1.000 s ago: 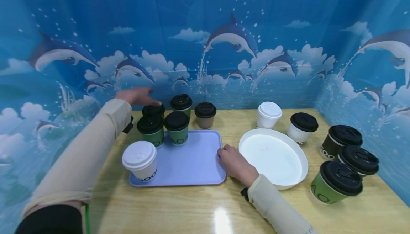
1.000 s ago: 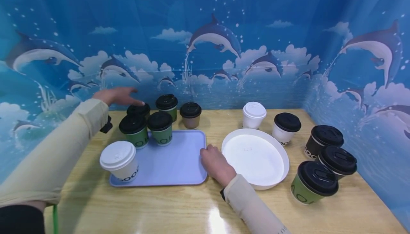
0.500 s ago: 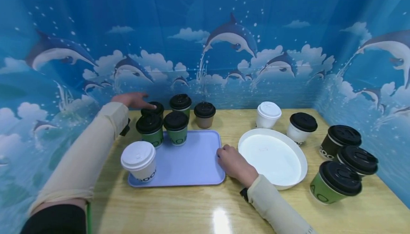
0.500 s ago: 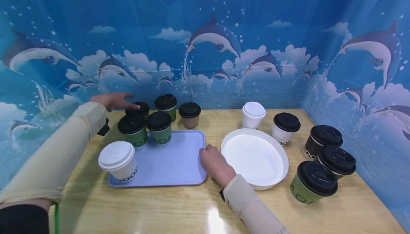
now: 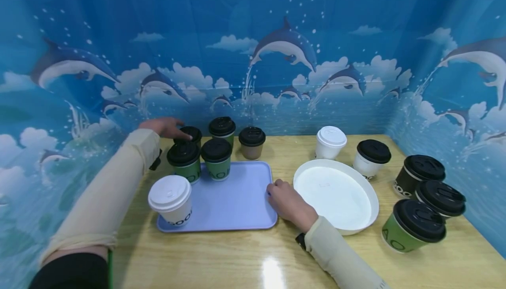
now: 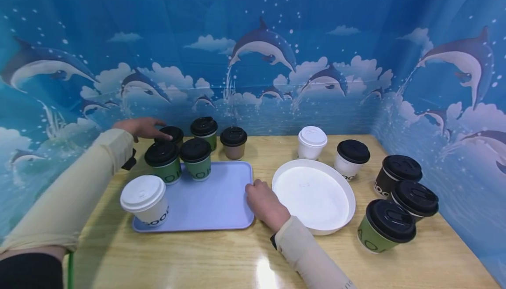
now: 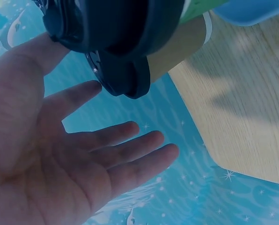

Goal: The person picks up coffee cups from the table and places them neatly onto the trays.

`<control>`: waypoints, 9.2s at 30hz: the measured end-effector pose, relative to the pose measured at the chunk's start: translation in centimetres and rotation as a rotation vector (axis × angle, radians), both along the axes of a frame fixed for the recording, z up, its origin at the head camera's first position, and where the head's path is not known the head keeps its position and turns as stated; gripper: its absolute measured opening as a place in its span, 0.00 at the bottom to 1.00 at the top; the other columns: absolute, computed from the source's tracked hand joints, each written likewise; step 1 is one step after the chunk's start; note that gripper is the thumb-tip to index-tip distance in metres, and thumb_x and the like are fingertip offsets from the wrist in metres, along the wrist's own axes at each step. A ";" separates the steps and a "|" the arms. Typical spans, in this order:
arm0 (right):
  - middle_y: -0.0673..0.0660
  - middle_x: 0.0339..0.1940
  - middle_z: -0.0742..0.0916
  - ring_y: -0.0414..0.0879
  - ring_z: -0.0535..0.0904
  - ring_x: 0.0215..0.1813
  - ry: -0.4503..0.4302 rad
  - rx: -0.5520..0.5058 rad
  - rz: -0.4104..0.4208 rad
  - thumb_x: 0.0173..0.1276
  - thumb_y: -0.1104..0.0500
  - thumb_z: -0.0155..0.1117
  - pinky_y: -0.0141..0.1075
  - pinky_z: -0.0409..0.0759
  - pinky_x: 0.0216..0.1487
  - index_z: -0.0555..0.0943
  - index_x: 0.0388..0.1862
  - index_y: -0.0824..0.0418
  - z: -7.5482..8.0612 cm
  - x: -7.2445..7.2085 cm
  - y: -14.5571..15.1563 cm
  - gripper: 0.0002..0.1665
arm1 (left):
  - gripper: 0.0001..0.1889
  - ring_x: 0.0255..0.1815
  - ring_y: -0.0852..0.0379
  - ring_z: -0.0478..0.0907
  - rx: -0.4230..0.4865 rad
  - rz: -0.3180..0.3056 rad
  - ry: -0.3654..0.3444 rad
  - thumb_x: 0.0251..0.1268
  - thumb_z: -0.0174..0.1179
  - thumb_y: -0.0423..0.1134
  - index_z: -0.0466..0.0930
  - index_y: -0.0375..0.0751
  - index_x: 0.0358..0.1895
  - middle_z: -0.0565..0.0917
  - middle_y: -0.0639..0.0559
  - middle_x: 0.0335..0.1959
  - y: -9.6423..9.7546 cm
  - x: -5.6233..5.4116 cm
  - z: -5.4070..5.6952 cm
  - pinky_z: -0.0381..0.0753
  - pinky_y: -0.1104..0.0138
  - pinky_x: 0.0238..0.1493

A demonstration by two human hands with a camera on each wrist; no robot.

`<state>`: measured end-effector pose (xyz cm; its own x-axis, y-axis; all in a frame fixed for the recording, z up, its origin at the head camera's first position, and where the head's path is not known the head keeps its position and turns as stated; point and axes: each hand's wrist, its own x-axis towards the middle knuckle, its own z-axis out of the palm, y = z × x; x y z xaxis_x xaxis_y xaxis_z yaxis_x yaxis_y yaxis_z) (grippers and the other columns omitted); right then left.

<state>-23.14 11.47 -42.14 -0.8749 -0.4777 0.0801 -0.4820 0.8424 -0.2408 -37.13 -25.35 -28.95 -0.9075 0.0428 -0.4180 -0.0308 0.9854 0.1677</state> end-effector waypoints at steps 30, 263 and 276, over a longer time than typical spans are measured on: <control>0.67 0.37 0.82 0.59 0.81 0.39 0.004 0.000 -0.002 0.73 0.66 0.62 0.51 0.83 0.41 0.84 0.43 0.71 0.1 0.1 0.0 0.07 | 0.47 0.76 0.24 0.56 0.008 -0.001 0.026 0.73 0.60 0.59 0.55 0.25 0.78 0.56 0.22 0.77 0.7 0.1 0.0 0.62 0.34 0.70; 0.67 0.36 0.82 0.59 0.81 0.38 0.018 -0.004 0.025 0.73 0.66 0.62 0.51 0.83 0.40 0.84 0.43 0.71 0.0 0.0 0.2 0.07 | 0.40 0.45 0.53 0.80 0.207 -0.145 0.262 0.56 0.72 0.62 0.73 0.40 0.65 0.80 0.45 0.53 11.3 19.6 -2.2 0.83 0.55 0.42; 0.66 0.36 0.82 0.59 0.80 0.37 0.017 -0.002 0.019 0.74 0.66 0.62 0.50 0.83 0.39 0.84 0.42 0.70 0.0 0.1 0.3 0.07 | 0.40 0.43 0.52 0.80 0.205 -0.124 0.246 0.56 0.72 0.61 0.73 0.38 0.65 0.80 0.45 0.51 11.2 18.8 -2.6 0.83 0.55 0.42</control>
<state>-23.08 11.73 -42.15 -0.8639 -0.4944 0.0962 -0.5025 0.8324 -0.2339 -18.35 -14.18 -31.55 -0.9627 0.2194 -0.1585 0.1528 0.9240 0.3506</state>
